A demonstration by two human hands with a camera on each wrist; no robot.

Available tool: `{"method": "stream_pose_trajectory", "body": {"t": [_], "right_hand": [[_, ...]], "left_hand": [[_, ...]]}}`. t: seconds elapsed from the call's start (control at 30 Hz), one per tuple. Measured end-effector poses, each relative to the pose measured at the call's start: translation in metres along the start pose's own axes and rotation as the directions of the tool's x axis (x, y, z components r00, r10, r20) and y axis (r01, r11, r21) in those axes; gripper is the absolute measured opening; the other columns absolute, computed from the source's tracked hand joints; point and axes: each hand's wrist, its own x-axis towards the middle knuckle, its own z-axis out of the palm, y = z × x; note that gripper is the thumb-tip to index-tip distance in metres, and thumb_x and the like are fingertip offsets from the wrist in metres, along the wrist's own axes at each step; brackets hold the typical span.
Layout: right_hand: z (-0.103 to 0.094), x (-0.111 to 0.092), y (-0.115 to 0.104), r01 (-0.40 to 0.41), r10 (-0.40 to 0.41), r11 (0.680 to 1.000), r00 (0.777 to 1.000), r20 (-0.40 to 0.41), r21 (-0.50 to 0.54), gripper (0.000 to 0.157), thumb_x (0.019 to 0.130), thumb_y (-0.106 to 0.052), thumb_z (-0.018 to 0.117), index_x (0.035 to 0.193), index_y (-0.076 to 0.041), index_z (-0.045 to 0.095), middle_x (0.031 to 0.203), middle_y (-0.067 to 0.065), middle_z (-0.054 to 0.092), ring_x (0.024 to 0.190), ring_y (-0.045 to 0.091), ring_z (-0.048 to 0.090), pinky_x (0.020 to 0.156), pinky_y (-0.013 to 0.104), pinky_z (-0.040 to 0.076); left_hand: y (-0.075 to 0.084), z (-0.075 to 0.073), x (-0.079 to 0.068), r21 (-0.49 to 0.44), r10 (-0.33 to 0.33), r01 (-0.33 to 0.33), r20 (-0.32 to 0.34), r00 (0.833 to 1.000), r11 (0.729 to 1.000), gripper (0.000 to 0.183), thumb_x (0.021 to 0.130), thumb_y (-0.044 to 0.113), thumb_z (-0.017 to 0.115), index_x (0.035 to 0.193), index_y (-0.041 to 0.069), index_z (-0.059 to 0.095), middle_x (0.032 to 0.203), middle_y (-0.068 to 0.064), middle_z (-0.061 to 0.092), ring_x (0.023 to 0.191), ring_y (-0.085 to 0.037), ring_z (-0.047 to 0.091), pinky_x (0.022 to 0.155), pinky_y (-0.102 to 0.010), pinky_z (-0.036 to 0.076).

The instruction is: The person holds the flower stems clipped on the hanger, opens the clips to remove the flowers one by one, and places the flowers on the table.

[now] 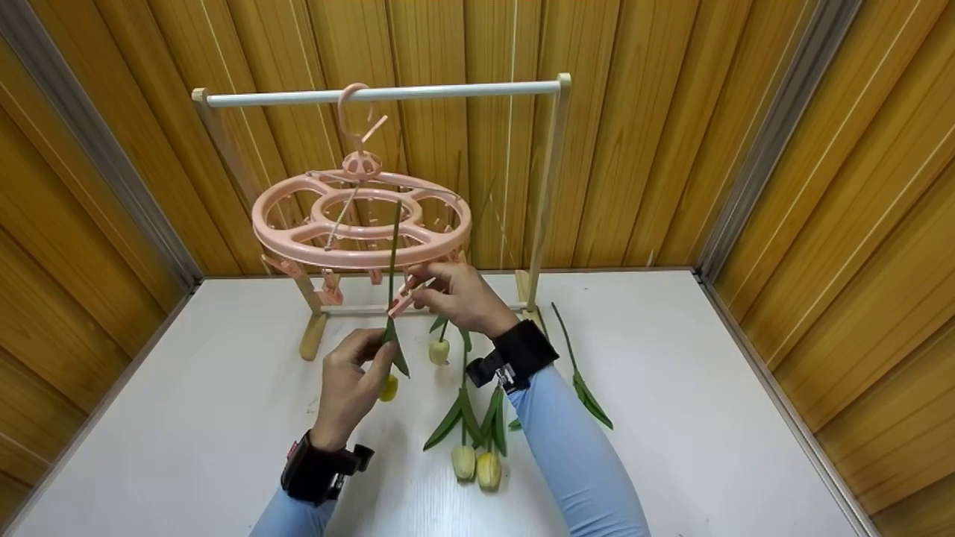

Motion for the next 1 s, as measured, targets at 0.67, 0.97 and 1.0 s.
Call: {"method": "stream_pose_trajectory", "body": {"t": [0.67,0.97,1.0], "right_hand": [[0.0031,0.0003,0.0027,0.004,-0.005,1.000,0.999,-0.037,-0.022,0.025,0.101,-0.005,0.064,0.123,0.008,0.065,0.111,0.021,0.071,0.097,0.016,0.072,0.090,0.052,0.057],[0.0043,0.0008,0.0035,0.019,-0.019,1.000,0.999,-0.036,-0.017,0.023,0.101,-0.006,0.064,0.121,0.006,0.066,0.111,0.020,0.072,0.101,0.020,0.073,0.089,0.046,0.059],[0.0045,0.0007,0.0034,0.017,-0.018,1.000,0.999,-0.038,-0.021,0.022,0.101,-0.006,0.064,0.120,0.006,0.066,0.111,0.019,0.072,0.101,0.020,0.073,0.088,0.043,0.059]], "left_hand": [[0.0011,-0.0013,0.0011,0.041,-0.025,0.024,0.017,1.000,0.999,0.010,0.096,0.003,0.070,0.104,0.001,0.076,0.089,-0.006,0.071,0.078,-0.015,0.069,0.071,-0.037,0.060],[0.0002,-0.0013,0.0009,0.031,0.005,-0.004,-0.007,1.000,1.000,0.011,0.094,0.001,0.070,0.103,0.000,0.076,0.088,-0.006,0.070,0.076,-0.015,0.068,0.069,-0.034,0.059],[-0.0002,-0.0012,0.0008,0.030,0.012,-0.012,-0.011,1.000,0.999,0.011,0.094,0.000,0.070,0.103,0.000,0.077,0.088,-0.006,0.070,0.076,-0.016,0.068,0.069,-0.033,0.059]]}}
